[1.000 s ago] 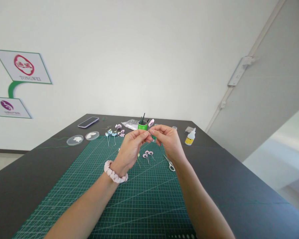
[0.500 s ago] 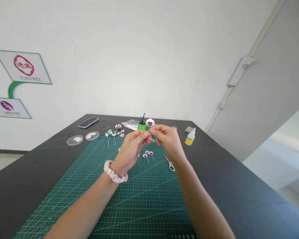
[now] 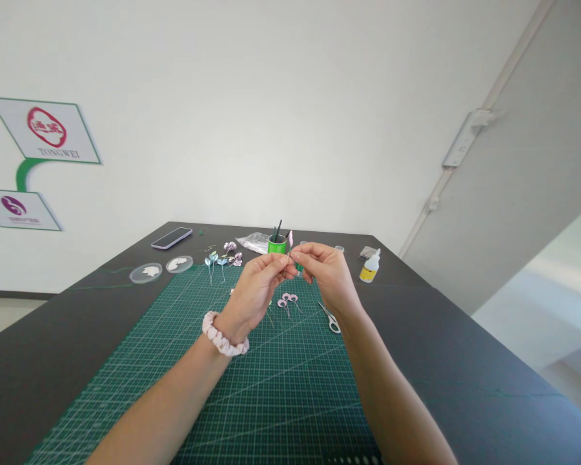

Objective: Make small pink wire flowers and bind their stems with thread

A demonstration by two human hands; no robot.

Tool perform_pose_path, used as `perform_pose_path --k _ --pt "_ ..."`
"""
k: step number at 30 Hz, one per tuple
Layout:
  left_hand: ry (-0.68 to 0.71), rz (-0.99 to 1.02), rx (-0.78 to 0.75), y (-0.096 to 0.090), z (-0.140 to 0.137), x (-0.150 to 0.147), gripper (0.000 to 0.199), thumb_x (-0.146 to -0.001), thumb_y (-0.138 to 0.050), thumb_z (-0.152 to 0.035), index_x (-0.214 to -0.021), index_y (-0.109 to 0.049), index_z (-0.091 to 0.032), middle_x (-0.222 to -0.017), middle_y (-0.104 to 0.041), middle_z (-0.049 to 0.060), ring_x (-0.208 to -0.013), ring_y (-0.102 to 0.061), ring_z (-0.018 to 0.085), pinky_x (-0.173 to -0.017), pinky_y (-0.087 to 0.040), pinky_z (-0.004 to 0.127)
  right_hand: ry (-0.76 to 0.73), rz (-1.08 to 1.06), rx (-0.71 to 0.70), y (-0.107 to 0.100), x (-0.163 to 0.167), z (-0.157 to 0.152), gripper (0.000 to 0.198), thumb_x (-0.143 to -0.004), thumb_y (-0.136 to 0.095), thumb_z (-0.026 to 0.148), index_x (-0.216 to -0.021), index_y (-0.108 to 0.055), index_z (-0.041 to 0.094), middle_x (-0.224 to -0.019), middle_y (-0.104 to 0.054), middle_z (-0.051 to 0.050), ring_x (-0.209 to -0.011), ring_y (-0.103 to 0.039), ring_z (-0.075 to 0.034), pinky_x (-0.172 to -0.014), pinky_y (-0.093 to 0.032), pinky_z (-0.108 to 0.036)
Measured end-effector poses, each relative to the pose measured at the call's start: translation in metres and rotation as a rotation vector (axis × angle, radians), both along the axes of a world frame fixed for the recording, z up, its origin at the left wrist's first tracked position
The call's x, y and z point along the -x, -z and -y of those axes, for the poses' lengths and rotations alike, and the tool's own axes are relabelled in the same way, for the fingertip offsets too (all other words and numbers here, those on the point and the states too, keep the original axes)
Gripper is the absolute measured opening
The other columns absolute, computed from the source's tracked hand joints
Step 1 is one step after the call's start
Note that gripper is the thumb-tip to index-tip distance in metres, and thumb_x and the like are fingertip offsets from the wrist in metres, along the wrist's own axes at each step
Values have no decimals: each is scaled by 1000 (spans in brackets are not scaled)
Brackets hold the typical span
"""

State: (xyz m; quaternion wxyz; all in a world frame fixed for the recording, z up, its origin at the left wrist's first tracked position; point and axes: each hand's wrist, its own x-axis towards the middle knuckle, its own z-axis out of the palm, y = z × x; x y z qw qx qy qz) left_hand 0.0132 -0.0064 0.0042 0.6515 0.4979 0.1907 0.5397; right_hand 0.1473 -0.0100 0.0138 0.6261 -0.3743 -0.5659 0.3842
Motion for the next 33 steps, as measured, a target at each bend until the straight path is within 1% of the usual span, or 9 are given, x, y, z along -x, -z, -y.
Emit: perform_pose_path --k 6,14,25,33 --pt "-5 -5 -6 1 -1 0 18 -78 -70 -25 -64 -69 -14 -66 -64 2 -68 -56 11 -75 -46 26 6 -11 7 0 0 0 18 -66 -76 34 -66 -71 17 -52 -58 3 -42 -38 -7 -40 -28 -22" --pt "-7 6 4 1 -1 -1 19 -76 -72 -27 -63 -69 -14 -64 -64 1 -67 -56 11 -74 -46 25 6 -19 10 0 0 0 21 -65 -77 37 -65 -70 17 -51 -57 3 -41 -38 -7 -39 -27 -22" --pt "1 -5 -31 1 0 -1 21 -79 -69 -28 -63 -68 -15 -65 -62 1 -68 -55 12 -75 -45 27 -5 -44 15 -1 1 0 22 -63 -79 36 -64 -71 17 -51 -58 3 -40 -38 -6 -39 -28 -21" --pt "37 14 -18 3 0 -1 22 -80 -68 -28 -63 -67 -15 -67 -61 2 -73 -56 14 -80 -45 30 -9 -44 12 -1 0 0 22 -63 -79 38 -64 -71 17 -50 -58 3 -40 -38 -7 -38 -28 -22"
